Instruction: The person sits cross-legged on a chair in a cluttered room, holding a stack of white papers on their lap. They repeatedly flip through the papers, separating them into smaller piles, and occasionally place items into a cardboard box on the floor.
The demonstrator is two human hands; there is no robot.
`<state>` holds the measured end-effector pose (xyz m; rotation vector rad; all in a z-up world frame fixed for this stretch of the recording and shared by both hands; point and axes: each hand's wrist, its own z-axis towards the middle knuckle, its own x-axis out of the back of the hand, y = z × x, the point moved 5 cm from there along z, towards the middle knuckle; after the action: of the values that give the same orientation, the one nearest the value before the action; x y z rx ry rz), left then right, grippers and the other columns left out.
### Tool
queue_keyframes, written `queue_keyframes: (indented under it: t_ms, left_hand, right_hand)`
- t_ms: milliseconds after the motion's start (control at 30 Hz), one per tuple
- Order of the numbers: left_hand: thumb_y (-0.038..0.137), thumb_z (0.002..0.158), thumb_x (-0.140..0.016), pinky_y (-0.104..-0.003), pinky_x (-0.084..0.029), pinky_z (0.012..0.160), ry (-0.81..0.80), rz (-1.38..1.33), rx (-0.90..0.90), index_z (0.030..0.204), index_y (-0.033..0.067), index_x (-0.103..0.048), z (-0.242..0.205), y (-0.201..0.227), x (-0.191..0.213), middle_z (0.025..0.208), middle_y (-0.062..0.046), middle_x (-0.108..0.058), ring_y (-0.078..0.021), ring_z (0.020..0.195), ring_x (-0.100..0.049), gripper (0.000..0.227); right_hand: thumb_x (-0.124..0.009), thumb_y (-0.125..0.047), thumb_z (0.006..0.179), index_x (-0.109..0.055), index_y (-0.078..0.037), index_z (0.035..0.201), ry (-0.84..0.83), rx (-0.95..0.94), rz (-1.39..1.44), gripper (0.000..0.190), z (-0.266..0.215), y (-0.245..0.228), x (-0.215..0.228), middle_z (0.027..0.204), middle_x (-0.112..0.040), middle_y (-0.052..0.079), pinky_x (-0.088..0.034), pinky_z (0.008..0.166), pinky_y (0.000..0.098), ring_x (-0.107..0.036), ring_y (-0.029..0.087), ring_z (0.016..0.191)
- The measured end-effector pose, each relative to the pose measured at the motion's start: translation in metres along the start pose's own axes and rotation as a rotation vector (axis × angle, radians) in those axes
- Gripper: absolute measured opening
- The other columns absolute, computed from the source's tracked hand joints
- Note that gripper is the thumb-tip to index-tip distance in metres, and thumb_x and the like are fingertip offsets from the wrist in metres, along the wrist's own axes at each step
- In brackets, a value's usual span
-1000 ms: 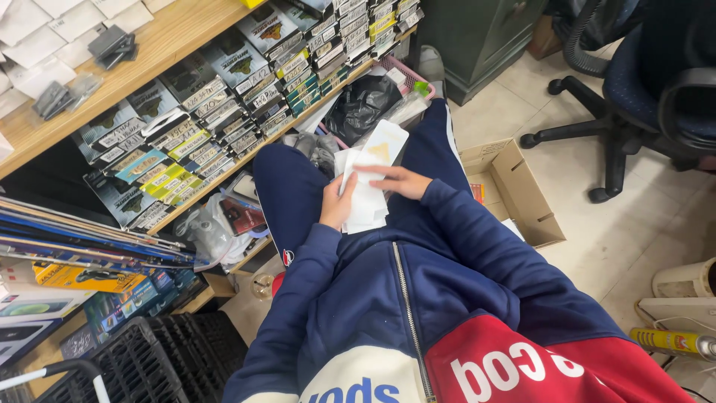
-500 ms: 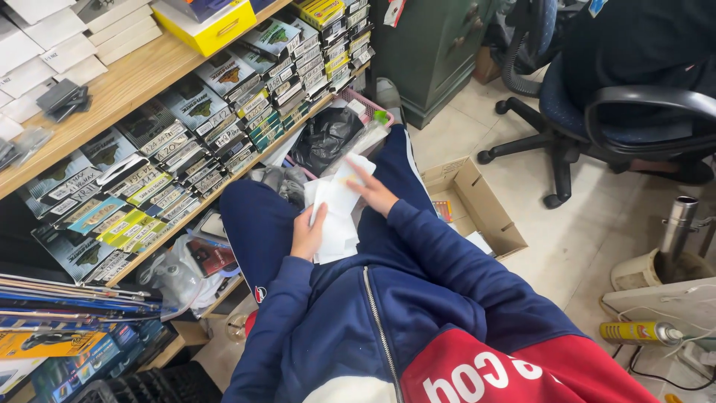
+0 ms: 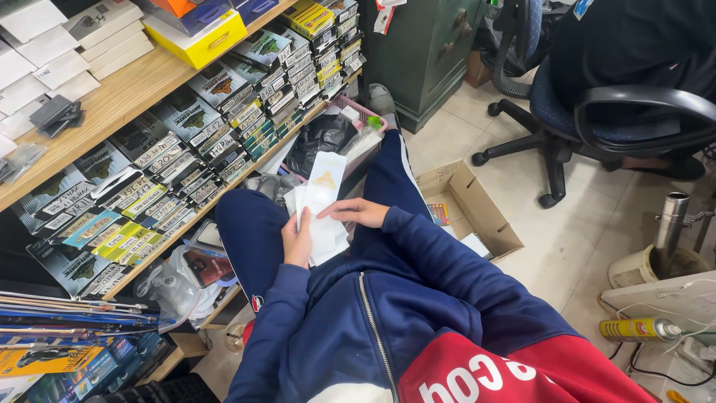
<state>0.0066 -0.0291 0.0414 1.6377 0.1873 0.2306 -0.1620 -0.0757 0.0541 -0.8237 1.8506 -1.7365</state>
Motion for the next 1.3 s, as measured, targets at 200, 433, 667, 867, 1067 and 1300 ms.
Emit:
queue_keyframes:
  t_ms: [200, 433, 667, 867, 1067, 1300]
  left_hand:
    - [0.039, 0.104, -0.066, -0.034, -0.054, 0.080, -0.020, -0.009, 0.000, 0.128, 0.0086, -0.071, 0.010, -0.012, 0.003, 0.099, -0.005, -0.067, -0.0123, 0.091, -0.059, 0.039]
    - [0.039, 0.101, -0.069, -0.029, -0.054, 0.076, -0.130, 0.005, -0.011, 0.120, 0.0130, -0.075, 0.009, -0.019, -0.006, 0.095, -0.001, -0.067, -0.0097, 0.090, -0.059, 0.033]
    - [0.038, 0.102, -0.068, -0.026, -0.054, 0.068, -0.138, 0.003, -0.023, 0.119, 0.0109, -0.075, 0.009, -0.016, -0.005, 0.086, 0.000, -0.065, -0.0089, 0.081, -0.059, 0.033]
    - [0.037, 0.102, -0.068, -0.024, -0.053, 0.064, -0.137, 0.011, -0.046, 0.114, 0.0111, -0.076, 0.008, -0.014, -0.005, 0.082, -0.001, -0.066, -0.0083, 0.078, -0.059, 0.030]
    - [0.037, 0.102, -0.068, -0.025, -0.053, 0.065, -0.177, 0.037, -0.033, 0.111, 0.0110, -0.077, 0.011, -0.020, -0.005, 0.082, -0.001, -0.064, -0.0094, 0.077, -0.059, 0.029]
    - [0.038, 0.100, -0.072, -0.028, -0.055, 0.066, -0.204, 0.037, -0.041, 0.111, 0.0101, -0.077, 0.005, -0.010, -0.008, 0.085, -0.003, -0.066, -0.0101, 0.080, -0.059, 0.030]
  right_hand:
    - [-0.063, -0.032, 0.103, -0.070, -0.017, 0.128, 0.343, 0.023, 0.199, 0.030, 0.005, 0.017, 0.027, 0.111, -0.070, 0.015, -0.063, 0.074, 0.0327, -0.072, 0.019, 0.081]
    - [-0.061, -0.035, 0.106, -0.036, -0.038, 0.158, 0.567, 0.008, 0.286, 0.058, 0.005, 0.031, 0.050, 0.121, -0.057, 0.015, -0.062, 0.072, 0.0350, -0.072, 0.023, 0.078]
    - [-0.069, -0.030, 0.099, -0.057, -0.027, 0.146, 0.223, -0.037, 0.134, 0.049, 0.013, 0.025, 0.017, 0.114, -0.071, 0.016, -0.063, 0.073, 0.0313, -0.072, 0.019, 0.088]
    - [-0.065, -0.029, 0.102, -0.062, -0.022, 0.143, 0.203, -0.017, 0.191, 0.042, 0.006, 0.014, 0.014, 0.114, -0.073, 0.014, -0.064, 0.073, 0.0299, -0.071, 0.016, 0.090]
    - [-0.067, -0.028, 0.102, -0.041, -0.036, 0.155, 0.642, -0.014, 0.414, 0.060, 0.000, 0.029, 0.051, 0.111, -0.068, 0.013, -0.065, 0.070, 0.0340, -0.072, 0.018, 0.075]
    - [-0.081, -0.029, 0.092, -0.066, -0.011, 0.133, 0.577, -0.070, 0.436, 0.047, 0.016, 0.056, 0.047, 0.092, -0.075, 0.009, -0.062, 0.069, 0.0312, -0.075, 0.017, 0.070]
